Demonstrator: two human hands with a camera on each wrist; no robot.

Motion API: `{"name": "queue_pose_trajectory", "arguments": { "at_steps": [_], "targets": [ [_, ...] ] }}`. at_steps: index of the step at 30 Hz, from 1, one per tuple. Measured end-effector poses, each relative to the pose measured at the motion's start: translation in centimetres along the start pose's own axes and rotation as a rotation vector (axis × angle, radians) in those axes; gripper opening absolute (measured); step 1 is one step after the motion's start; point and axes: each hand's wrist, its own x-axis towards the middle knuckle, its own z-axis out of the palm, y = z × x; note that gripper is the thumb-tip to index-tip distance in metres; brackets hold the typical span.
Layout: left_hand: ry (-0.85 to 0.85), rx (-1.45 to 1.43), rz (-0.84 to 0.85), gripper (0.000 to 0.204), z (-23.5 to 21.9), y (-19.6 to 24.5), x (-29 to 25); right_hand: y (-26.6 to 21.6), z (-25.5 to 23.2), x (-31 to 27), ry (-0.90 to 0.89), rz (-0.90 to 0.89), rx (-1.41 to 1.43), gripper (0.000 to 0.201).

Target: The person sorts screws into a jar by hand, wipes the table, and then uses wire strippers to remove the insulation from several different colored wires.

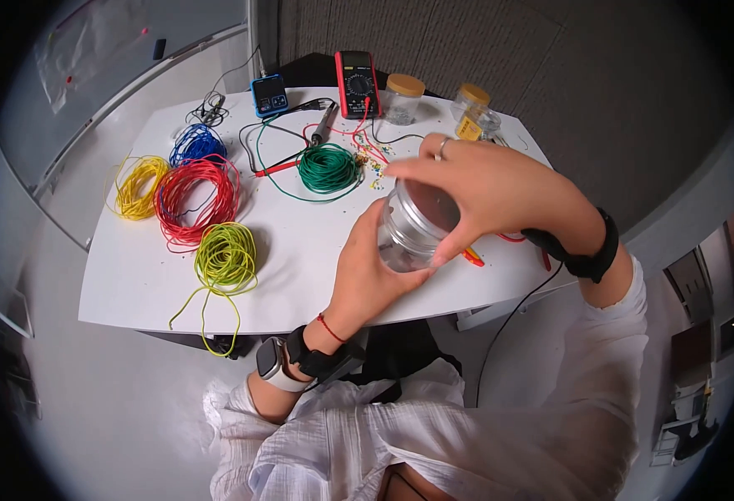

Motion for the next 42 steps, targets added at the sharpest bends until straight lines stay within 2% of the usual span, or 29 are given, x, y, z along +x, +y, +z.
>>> {"name": "queue_pose_trajectory", "arguments": {
  "at_steps": [3,5,7,11,16,20,22,23,25,26,27,28,29,31,32,34,35,37,38,40,41,42],
  "targets": [
    [0.004,-0.018,-0.004,0.088,-0.1,0.2,-0.1,-0.4,1.4,0.8,-0.059,-0.003,-0.103,0.077],
    [-0.011,-0.034,-0.021,0.087,-0.3,0.3,0.1,-0.2,2.4,1.1,-0.034,-0.027,-0.147,0.073],
    [-0.03,-0.048,-0.043,0.086,-0.4,0.3,0.0,0.4,2.8,1.3,-0.004,-0.179,-0.061,0.067],
    [-0.015,-0.02,-0.006,0.083,-0.4,0.4,0.0,0.3,2.8,1.4,-0.044,-0.172,0.023,0.063],
    [0.022,-0.034,0.042,0.083,-0.1,0.1,-0.1,-1.5,3.2,1.2,-0.073,0.124,-0.081,0.061],
    [0.001,-0.039,0.004,0.082,-0.2,0.4,0.0,-1.2,4.1,1.1,-0.025,0.108,-0.08,0.061],
    [0.004,-0.035,0.017,0.08,-0.3,0.6,0.1,-0.5,4.9,1.0,0.079,0.018,-0.028,0.062],
    [-0.03,-0.024,-0.034,0.078,-0.3,0.5,0.0,-0.1,5.1,0.9,0.094,0.026,-0.028,0.062],
    [-0.073,-0.005,-0.065,0.075,-0.5,0.7,0.3,1.3,4.9,0.9,0.131,-0.287,-0.008,0.06],
    [-0.059,0.021,0.009,0.073,-0.7,1.0,0.5,1.9,4.8,1.1,0.146,-0.278,-0.014,0.06],
    [-0.043,0.044,0.079,0.071,-0.7,1.2,0.6,2.2,4.6,1.2,0.173,-0.408,-0.019,0.059],
    [-0.071,0.03,0.066,0.073,-0.6,1.0,0.7,2.3,4.3,1.2,0.196,-0.541,-0.023,0.057],
    [-0.075,0.03,0.07,0.073,-0.5,0.7,0.6,2.2,4.0,0.9,0.199,-0.537,-0.024,0.057],
    [-0.066,0.043,-0.012,0.076,-0.4,0.1,0.1,-0.7,2.2,0.7,-0.161,-0.059,-0.001,0.055],
    [-0.071,0.045,-0.014,0.076,-0.4,0.1,0.1,-1.3,2.7,1.1,-0.16,-0.058,0.005,0.055],
    [-0.046,-0.02,0.024,0.076,-0.3,0.4,0.4,-2.2,3.7,1.5,-0.096,0.252,-0.093,0.057],
    [-0.049,-0.018,0.027,0.076,-0.3,0.4,0.3,-2.0,4.2,1.4,-0.092,0.253,-0.092,0.057],
    [-0.037,-0.006,0.022,0.075,-0.2,0.2,0.3,-1.3,5.2,1.2,0.098,0.189,-0.014,0.062],
    [-0.039,-0.005,0.027,0.075,-0.3,0.4,0.3,-0.7,5.1,1.0,0.103,0.191,-0.016,0.062],
    [-0.084,-0.02,-0.052,0.077,-0.5,0.9,0.4,0.2,4.5,0.6,0.05,-0.056,0.088,0.066],
    [-0.088,-0.021,-0.05,0.077,-0.4,1.0,0.4,0.3,5.0,0.5,0.052,-0.052,0.088,0.066],
    [-0.101,-0.03,-0.063,0.077,-0.5,1.0,0.4,0.2,5.8,0.5,0.142,-0.064,0.053,0.066]
  ]
}}
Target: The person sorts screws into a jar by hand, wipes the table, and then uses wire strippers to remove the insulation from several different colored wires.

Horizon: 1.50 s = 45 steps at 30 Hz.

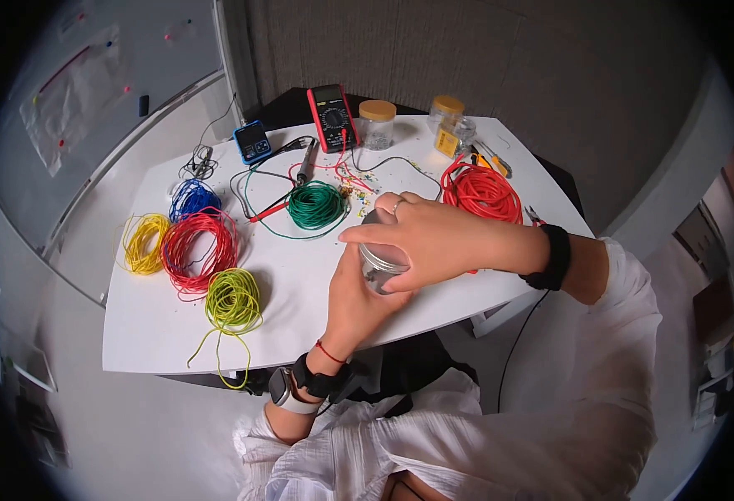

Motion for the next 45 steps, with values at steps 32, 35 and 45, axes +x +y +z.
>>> {"name": "queue_pose_trajectory", "arguments": {
  "at_steps": [32,35,45],
  "targets": [
    [-0.109,0.691,0.342,0.03,-4.9,-4.8,-7.3,35.0,-8.7,12.1,0.493,0.847,-0.009,0.059],
    [-0.119,0.709,0.362,0.03,-4.8,-4.9,-7.3,35.4,-7.9,12.2,0.372,0.871,-0.013,0.084],
    [-0.133,0.691,0.358,0.025,-5.1,-4.5,-6.8,37.5,-1.8,14.8,0.56,0.679,-0.196,0.077]
  ]
}}
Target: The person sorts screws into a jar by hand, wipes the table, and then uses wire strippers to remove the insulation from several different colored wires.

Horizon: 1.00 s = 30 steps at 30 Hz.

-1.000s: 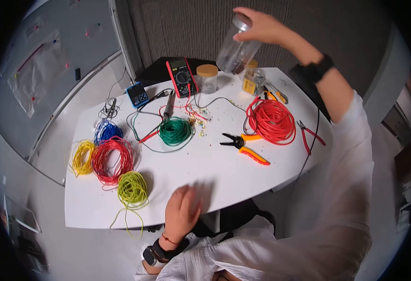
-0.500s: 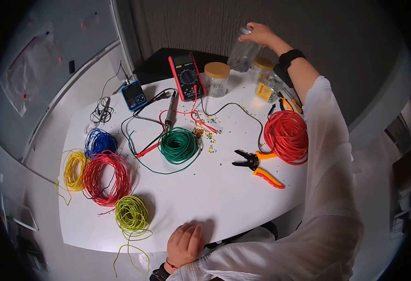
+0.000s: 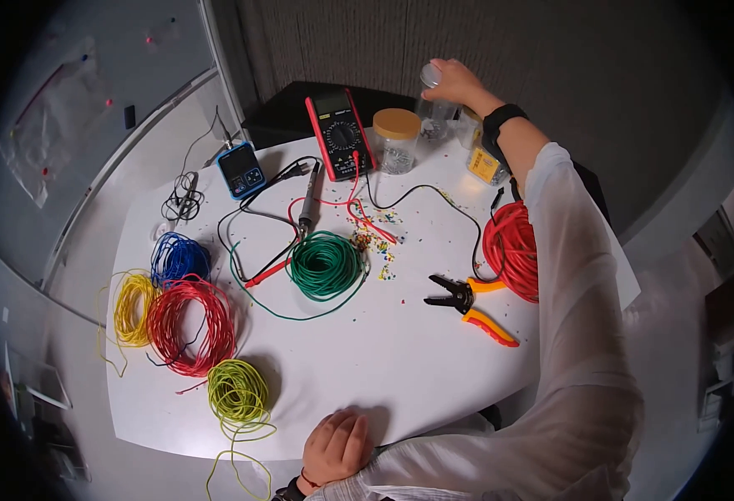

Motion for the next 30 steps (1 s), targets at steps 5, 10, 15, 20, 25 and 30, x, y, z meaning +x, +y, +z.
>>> {"name": "queue_pose_trajectory", "arguments": {
  "at_steps": [5,10,15,20,25,30],
  "targets": [
    [-0.016,0.005,-0.002,0.023,-0.1,-0.1,0.0,-0.5,-0.4,0.1,-0.052,0.011,0.012,0.08],
    [0.034,0.024,-0.019,0.024,0.6,0.2,-0.1,0.5,-3.6,-0.3,-0.101,-0.093,-0.006,0.062],
    [0.047,0.031,-0.056,0.028,0.6,0.3,-0.4,-1.9,-12.7,-4.8,-0.324,0.059,-0.104,0.08],
    [0.079,-0.017,-0.042,0.034,0.3,0.2,-0.3,-5.9,-17.5,-13.5,-0.259,-0.202,0.368,0.078],
    [0.207,-0.359,-0.346,0.054,-1.1,0.7,0.7,-16.5,-19.5,-24.0,-0.537,-0.526,0.501,0.055],
    [0.256,-0.496,-0.324,0.088,-2.1,2.7,3.0,-22.1,-17.8,-32.1,-0.471,-0.757,0.592,0.07]
  ]
}}
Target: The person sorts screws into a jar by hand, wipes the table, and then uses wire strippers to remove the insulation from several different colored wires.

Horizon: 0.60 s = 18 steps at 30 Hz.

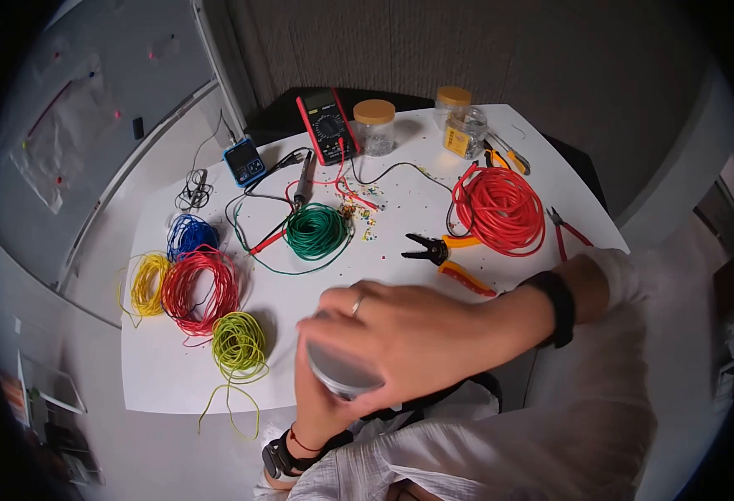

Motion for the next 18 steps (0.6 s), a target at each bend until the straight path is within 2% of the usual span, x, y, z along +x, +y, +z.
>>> {"name": "queue_pose_trajectory", "arguments": {
  "at_steps": [2,3,5,7,8,9,10,11,12,14,15,17,18],
  "targets": [
    [-0.076,-0.247,-0.208,0.097,0.2,-0.4,-0.2,-0.8,0.4,0.5,0.029,0.01,-0.019,0.071],
    [-0.082,-0.212,-0.182,0.101,-0.4,-0.1,0.2,-0.7,0.1,0.8,0.033,0.01,-0.024,0.071],
    [-0.052,-0.25,-0.207,0.102,-1.1,-0.3,-0.2,0.3,-1.3,1.7,-0.15,-0.025,0.217,0.071],
    [0.064,-0.302,-0.281,0.103,-1.6,-0.5,-1.0,4.6,-2.3,3.0,-0.033,-0.207,0.124,0.071],
    [0.069,-0.304,-0.283,0.103,-2.0,-0.8,-1.3,6.5,-4.8,4.3,-0.146,0.098,0.17,0.072],
    [0.102,-0.169,-0.251,0.103,-2.5,-1.4,-1.5,9.5,-6.8,5.8,-0.188,0.351,0.349,0.071],
    [0.135,-0.033,-0.219,0.103,-2.8,-2.0,-1.7,14.2,-7.9,6.4,0.005,0.332,0.072,0.068],
    [0.179,0.013,-0.195,0.103,-2.8,-2.8,-1.9,16.4,-9.7,7.2,-0.042,0.479,-0.214,0.066],
    [0.183,0.014,-0.199,0.103,-2.9,-2.9,-2.0,20.6,-10.0,7.5,-0.026,0.503,-0.407,0.066],
    [0.184,0.101,-0.281,0.1,-3.3,-3.1,-2.1,26.6,-10.8,9.0,-0.249,0.601,-0.242,0.08],
    [0.187,0.103,-0.287,0.1,-3.3,-3.3,-2.2,28.3,-10.2,9.7,-0.254,0.597,-0.24,0.08],
    [0.253,0.05,-0.313,0.101,-3.3,-3.6,-2.4,30.7,-8.9,10.9,-0.091,0.737,-0.289,0.086],
    [0.258,0.052,-0.321,0.101,-3.3,-3.7,-2.6,31.3,-8.4,11.2,-0.098,0.732,-0.286,0.086]
  ]
}}
